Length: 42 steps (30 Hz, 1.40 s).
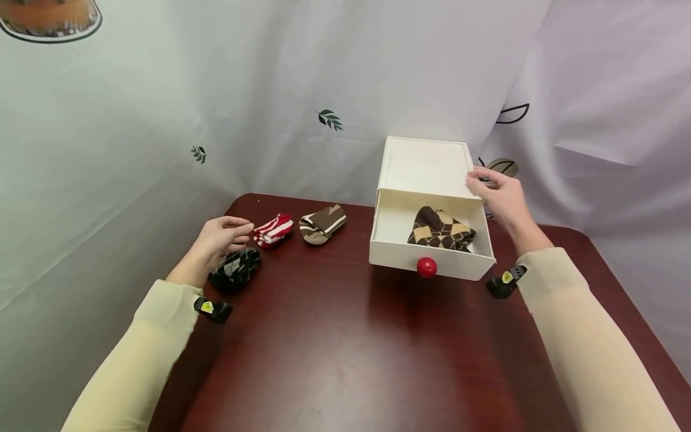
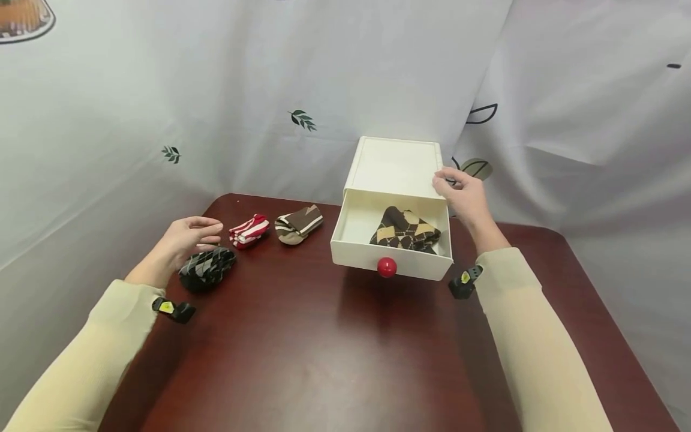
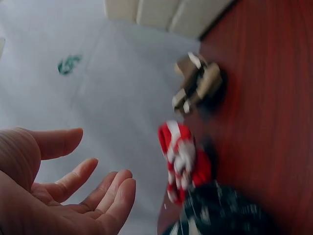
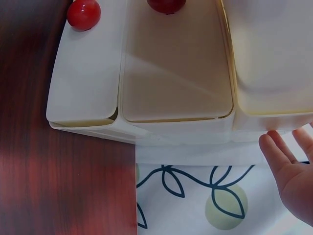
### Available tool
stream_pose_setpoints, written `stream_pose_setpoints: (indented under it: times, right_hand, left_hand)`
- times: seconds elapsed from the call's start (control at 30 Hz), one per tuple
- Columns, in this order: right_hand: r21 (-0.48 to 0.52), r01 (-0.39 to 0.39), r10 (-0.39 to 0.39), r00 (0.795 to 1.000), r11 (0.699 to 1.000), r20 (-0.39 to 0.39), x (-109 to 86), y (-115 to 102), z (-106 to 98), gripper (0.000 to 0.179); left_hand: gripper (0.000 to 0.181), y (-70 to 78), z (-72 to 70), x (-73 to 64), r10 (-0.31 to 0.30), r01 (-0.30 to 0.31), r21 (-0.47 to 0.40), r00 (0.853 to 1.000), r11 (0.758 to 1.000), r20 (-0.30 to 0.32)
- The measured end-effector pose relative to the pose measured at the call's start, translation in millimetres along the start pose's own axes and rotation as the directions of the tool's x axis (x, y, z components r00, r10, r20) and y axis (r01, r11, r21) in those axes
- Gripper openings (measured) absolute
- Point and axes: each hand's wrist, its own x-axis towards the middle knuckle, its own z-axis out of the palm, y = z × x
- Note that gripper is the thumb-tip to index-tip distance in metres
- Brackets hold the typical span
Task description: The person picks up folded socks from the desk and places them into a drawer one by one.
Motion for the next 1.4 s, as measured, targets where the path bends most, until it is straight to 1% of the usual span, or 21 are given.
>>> stream_pose_setpoints:
  times: [0.1,0.23,0.3,0.4,0.47,0.5,0.57,0.7,0.73,0.87,1.0,1.1,1.23,1.33,1.4]
  right_hand:
    - [-0.006,-0.009,0.009,1.0,1.0,-0.001,-0.1,0.6,-2.2,0.053]
    - [-0.001,-0.009,0.009,1.0,1.0,-0.009,0.3,1.7,-3.4,0.052]
    - [0.007,-0.006,0.006,1.0,1.0,-0.006,1.0,2.4,-3.0,0.051]
    - [0.011,0.0,0.0,1.0,1.0,0.0,1.9,3.1,-1.7,0.05]
    - [0.008,0.002,-0.002,1.0,1.0,0.0,2.0,3.7,-1.7,0.05]
    - [0.006,0.005,-0.005,1.0,1.0,-0.003,2.0,3.9,-1.8,0.05]
    - [0.009,0.001,-0.001,1.0,1.0,-0.01,1.7,4.2,-1.7,0.049]
    - [0.013,0.002,-0.002,1.0,1.0,-0.011,2.0,4.7,0.7,0.046]
    - [0.017,0.001,-0.001,1.0,1.0,-0.014,2.0,4.8,1.5,0.045]
    - [0.015,0.012,-0.011,0.999,1.0,-0.031,2.4,5.0,2.4,0.045]
    - [0.017,0.009,-0.008,0.999,1.0,-0.034,3.4,4.8,1.7,0.045]
    - [0.022,0.0,0.001,1.0,1.0,-0.028,4.0,4.5,1.5,0.045]
    - [0.033,-0.004,0.005,1.0,0.999,-0.024,4.3,4.3,1.9,0.044]
    - [0.035,0.001,0.0,1.0,0.999,-0.03,4.4,4.9,2.5,0.042]
    - [0.033,0.004,-0.003,0.999,0.999,-0.035,4.4,5.8,3.2,0.042]
  left_hand:
    - [0.06,-8.8,-6.4,4.6,-0.006,0.008,0.044,1.0,0.999,-0.03]
    - [0.062,-19.9,-13.7,8.4,0.01,-0.004,0.072,0.997,0.997,-0.076]
    - [0.061,-26.8,-18.2,9.7,0.022,-0.009,0.111,0.993,0.994,-0.117]
    - [0.055,-38.4,-24.9,11.2,0.046,-0.014,0.175,0.983,0.984,-0.179]
    - [0.053,-47.2,-27.1,12.7,0.065,-0.022,0.214,0.978,0.977,-0.196]
    - [0.053,-51.4,-27.8,13.5,0.074,-0.028,0.226,0.978,0.974,-0.194]
    - [0.056,-59.2,-28.9,15.0,0.076,-0.031,0.254,0.983,0.967,-0.17]
    - [0.067,-71.7,-33.1,17.8,0.053,-0.021,0.294,0.993,0.955,-0.102]
    - [0.069,-73.8,-34.0,18.5,0.042,-0.014,0.304,0.996,0.953,-0.085]
    - [0.075,-79.4,-34.7,21.6,0.026,-0.019,0.322,0.999,0.947,-0.02]
    - [0.071,-81.8,-32.2,25.0,0.028,-0.035,0.324,0.999,0.945,0.027]
    - [0.068,-84.1,-29.9,27.3,0.05,-0.058,0.318,0.998,0.946,0.035]
    - [0.065,-87.3,-28.4,29.3,0.089,-0.093,0.312,0.996,0.946,0.029]
    - [0.063,-88.9,-28.0,29.1,0.104,-0.107,0.308,0.994,0.945,0.026]
    - [0.061,-90.2,-27.8,28.1,0.099,-0.101,0.303,0.995,0.948,0.019]
